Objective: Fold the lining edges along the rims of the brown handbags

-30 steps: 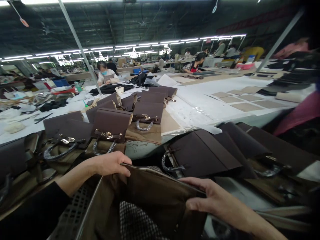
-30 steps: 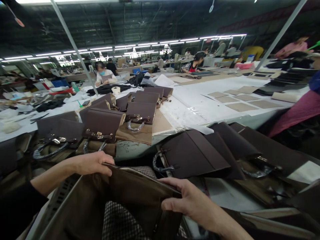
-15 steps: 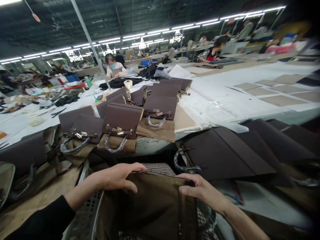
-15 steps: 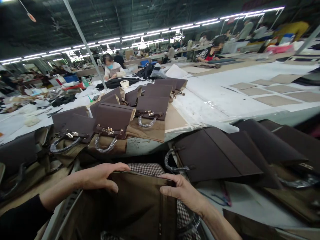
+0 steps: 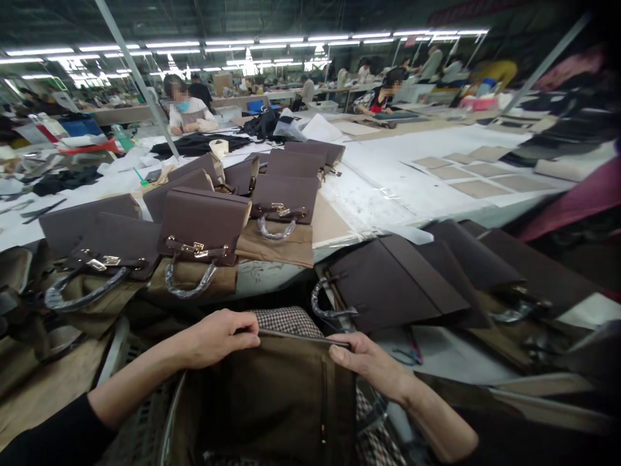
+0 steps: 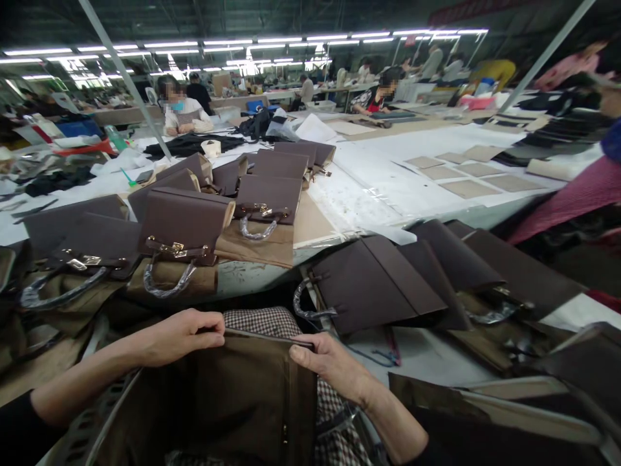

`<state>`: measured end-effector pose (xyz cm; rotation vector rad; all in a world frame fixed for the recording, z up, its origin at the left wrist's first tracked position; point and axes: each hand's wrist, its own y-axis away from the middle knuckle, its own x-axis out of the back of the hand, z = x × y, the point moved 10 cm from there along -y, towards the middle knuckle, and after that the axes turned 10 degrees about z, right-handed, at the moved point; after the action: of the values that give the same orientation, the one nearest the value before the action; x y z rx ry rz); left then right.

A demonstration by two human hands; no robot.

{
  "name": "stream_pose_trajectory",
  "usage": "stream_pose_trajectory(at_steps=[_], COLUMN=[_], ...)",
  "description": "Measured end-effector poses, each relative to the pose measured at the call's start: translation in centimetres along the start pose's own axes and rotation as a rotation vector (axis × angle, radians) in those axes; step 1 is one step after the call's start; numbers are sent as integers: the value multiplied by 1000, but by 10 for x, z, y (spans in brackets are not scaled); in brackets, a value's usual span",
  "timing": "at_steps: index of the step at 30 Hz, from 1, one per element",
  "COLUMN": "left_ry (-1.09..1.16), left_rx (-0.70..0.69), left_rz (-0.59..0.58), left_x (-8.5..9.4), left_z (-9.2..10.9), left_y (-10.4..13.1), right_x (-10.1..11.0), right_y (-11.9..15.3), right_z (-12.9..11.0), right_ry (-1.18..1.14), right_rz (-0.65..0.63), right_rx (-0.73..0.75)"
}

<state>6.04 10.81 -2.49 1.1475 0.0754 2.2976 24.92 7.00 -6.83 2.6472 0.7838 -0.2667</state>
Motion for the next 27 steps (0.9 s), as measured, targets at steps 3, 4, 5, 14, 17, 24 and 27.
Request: stream_pose_trajectory(at_steps=[3,4,5,14,17,24,27], left_ry=[1,0,-4,-29,22,-18,-38], left_rx=[-8,-16,-24,-86,-121,-80,-52], left_rz=[-22,-31,-39,129,176,215,221], left_x=[-5,-7,-8,-3,-1,0,1], left_z=[-3,-4,-5,2,7,5,4], left_y=[0,1,2,0,-1,0,-1], right_x=[1,0,0,20,22,20,20], right_y=[0,0,0,-4,-3,-1,1], right_z=[-3,-4,-4,9,10,11,10], right_ry=[28,39,47,227,252,219,221], right_rz=[16,17,17,217,250,258,258], right_rx=[11,14,16,31,37,27,34])
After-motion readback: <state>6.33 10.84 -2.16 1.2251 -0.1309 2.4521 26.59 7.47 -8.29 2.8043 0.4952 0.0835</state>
